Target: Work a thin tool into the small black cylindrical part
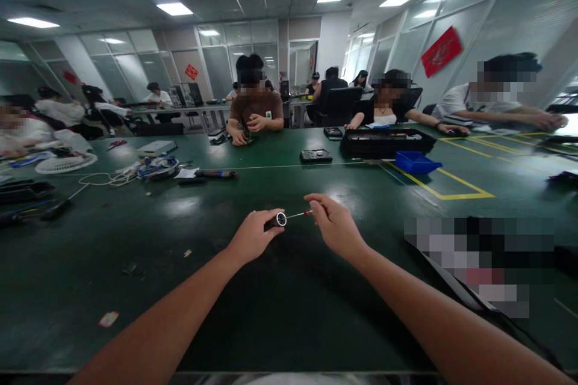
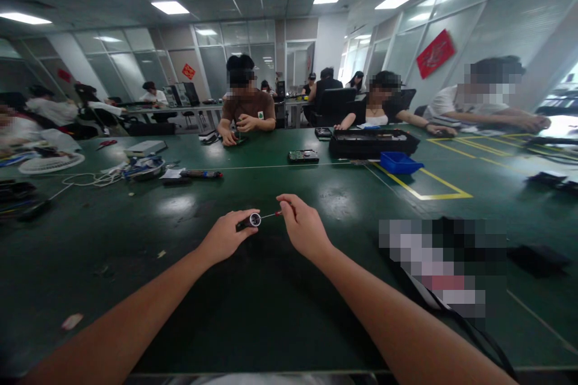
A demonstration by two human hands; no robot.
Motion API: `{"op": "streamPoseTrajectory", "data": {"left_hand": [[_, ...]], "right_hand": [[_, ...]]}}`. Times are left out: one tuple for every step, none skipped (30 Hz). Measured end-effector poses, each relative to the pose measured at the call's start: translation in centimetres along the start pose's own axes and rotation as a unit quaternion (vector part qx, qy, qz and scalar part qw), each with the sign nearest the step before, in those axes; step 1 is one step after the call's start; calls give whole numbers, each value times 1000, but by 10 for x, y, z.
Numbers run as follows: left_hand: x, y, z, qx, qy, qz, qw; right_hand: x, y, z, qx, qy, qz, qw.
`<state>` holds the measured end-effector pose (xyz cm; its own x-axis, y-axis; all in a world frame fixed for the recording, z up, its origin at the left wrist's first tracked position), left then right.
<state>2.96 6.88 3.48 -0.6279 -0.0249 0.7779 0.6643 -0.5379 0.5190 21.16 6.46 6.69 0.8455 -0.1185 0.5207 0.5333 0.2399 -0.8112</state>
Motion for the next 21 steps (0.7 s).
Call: {"op": "streamPoseTrajectory", "data": {"left_hand": [[0, 0, 0, 0, 1, -2, 1000], [1, 0, 0, -1, 2, -4, 1000], [1, 0, 1, -2, 4, -5, 1000], [2, 1, 1, -1, 4, -5, 1000], [1, 1, 0, -1, 1, -4, 1000], [1, 1, 0, 0, -3, -2, 1000], [0, 1, 0, 1, -6, 0, 1000], [-1, 1, 0, 2, -10, 2, 1000], [-1, 1, -1, 3, -14, 3, 1000], [-2, 1, -1, 3, -16, 3, 1000], [-2, 1, -1, 3, -16, 2, 1000], [-1, 2, -1, 1, -13, 1, 1000], [-1, 2, 0, -1, -10, -1, 1000], [0, 2, 0, -3, -5, -3, 1000], [1, 2, 0, -4, -1, -4, 1000], [2, 1, 0, -3, 2, -3, 1000], [2, 1, 0, -1, 2, -2, 1000], [1, 0, 0, 1, 0, 1, 1000], [1, 0, 0, 1, -3, 4, 1000], [0, 0, 0, 1, -5, 5, 1000], [-1, 1, 0, 0, -9, 6, 1000]], "right_hand": [[-1, 0, 0, 3, -4, 2, 1000], [-2, 1, 0, 5, -8, 10, 1000], [-4, 2, 0, 5, -12, 21, 1000], [-4, 3, 0, 5, -15, 31, 999], [-5, 4, 1, 3, -16, 40, 999], [-5, 4, 1, 1, -17, 43, 999], [-4, 5, 1, -5, -15, 41, 999], [-4, 5, 1, -12, -15, 34, 999], [-4, 6, 1, -19, -17, 28, 999], [-4, 6, 1, -26, -20, 27, 999], [-5, 5, 0, -29, -23, 29, 999], [-5, 4, 0, -26, -25, 32, 999], [-5, 2, -1, -18, -24, 35, 999], [-5, -1, -2, -5, -22, 36, 999], [-4, -4, -3, 7, -18, 34, 999], [-4, -6, -3, 18, -15, 33, 999], [-4, -6, -3, 22, -15, 33, 999], [-4, -6, -3, 19, -15, 32, 999], [-4, -4, -1, 12, -19, 27, 999], [-4, -2, 0, 4, -22, 20, 1000], [-4, 0, 1, -5, -24, 13, 1000]]}}
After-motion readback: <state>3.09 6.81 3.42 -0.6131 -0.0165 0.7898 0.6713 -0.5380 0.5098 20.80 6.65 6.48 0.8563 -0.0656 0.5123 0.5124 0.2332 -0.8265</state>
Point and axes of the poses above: each hand's wrist, its own z-axis towards the middle knuckle, its own x-axis out of the back of the hand, y = z × x, the point moved 9 cm from there along z, towards the middle knuckle, and after that the axes turned 8 degrees about -x, right-handed, at the moved point
